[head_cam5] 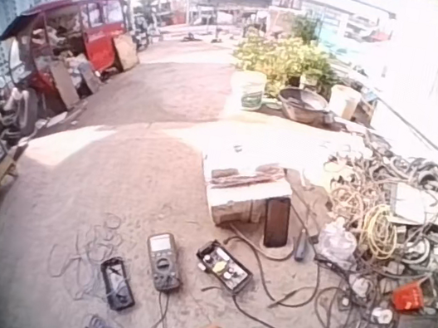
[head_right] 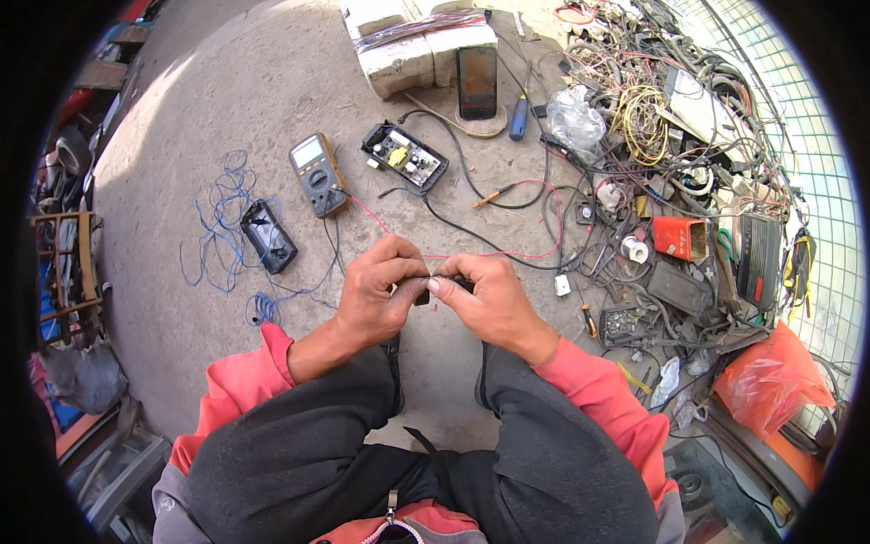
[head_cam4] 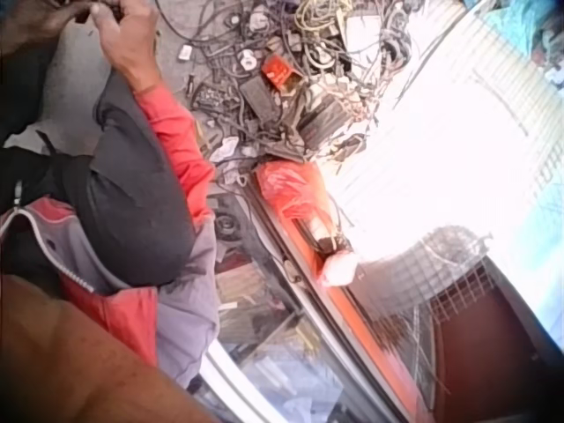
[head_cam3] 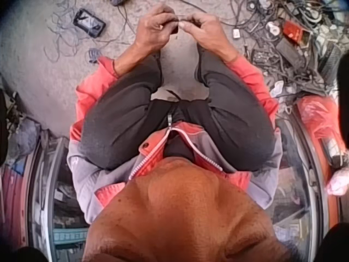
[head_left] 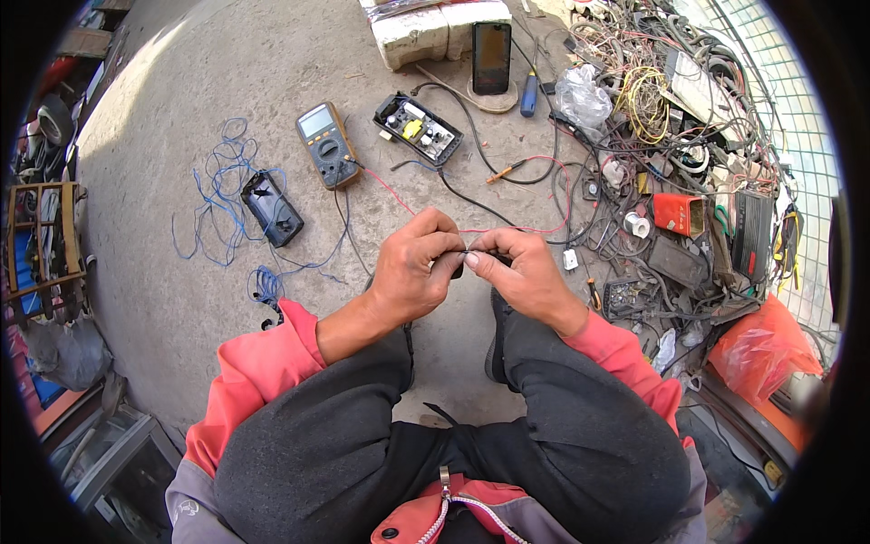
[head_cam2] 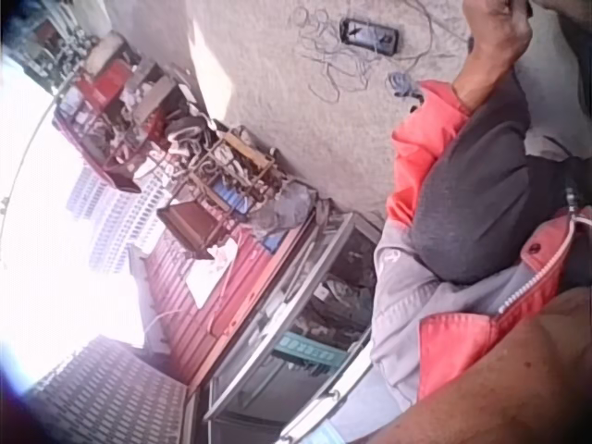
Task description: The person sits on the ground and repairs a wire by stripping insulation, twisting the ends, and wrapping the connection with black electrical tape. The person uses pliers to cut the tape and continues wrapping the joint.
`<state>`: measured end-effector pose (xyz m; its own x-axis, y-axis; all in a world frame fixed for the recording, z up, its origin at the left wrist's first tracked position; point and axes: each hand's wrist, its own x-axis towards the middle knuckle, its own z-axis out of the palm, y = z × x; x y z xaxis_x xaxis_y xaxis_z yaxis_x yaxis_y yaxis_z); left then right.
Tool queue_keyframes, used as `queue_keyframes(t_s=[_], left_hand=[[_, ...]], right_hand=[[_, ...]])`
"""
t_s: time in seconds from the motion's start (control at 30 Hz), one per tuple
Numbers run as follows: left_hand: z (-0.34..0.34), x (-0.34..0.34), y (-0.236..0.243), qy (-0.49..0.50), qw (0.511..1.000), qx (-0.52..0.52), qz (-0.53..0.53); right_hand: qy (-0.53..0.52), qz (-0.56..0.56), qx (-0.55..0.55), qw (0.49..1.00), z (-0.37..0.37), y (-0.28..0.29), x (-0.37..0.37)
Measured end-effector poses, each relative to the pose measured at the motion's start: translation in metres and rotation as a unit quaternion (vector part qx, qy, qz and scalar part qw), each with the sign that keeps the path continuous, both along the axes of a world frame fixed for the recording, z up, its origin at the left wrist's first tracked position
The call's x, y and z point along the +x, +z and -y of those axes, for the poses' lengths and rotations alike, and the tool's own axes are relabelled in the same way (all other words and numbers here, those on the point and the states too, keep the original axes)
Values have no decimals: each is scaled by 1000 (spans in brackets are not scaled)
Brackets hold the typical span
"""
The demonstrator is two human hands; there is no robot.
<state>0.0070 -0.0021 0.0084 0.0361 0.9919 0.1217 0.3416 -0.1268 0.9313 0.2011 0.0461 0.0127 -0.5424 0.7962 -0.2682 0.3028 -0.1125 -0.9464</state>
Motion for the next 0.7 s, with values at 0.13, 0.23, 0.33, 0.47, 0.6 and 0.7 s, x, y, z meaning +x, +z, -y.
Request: queue_keyframes(t_s=[0.13,0.23,0.33,0.47,0.6,0.7], left_hand=[[0,-1,0,-11,999,-31,9],[-1,-4,-3,-31,999,-36,9],[-3,-5,-9,-44,998,-31,24],[-2,-6,-7,-39,996,-71,32],[0,-5,0,-24,984,-166,50],[-1,-6,4,-35,966,-247,66]], right_hand=[[-2,-10,14,1000,-1,-1,1],[-33,-46,-41,998,1,-4,0],[-38,-59,-74,995,1,-5,3],[-47,-62,-89,993,0,-2,3],[-62,-72,-86,992,2,-4,2],[-56,-68,-72,993,0,-6,2]])
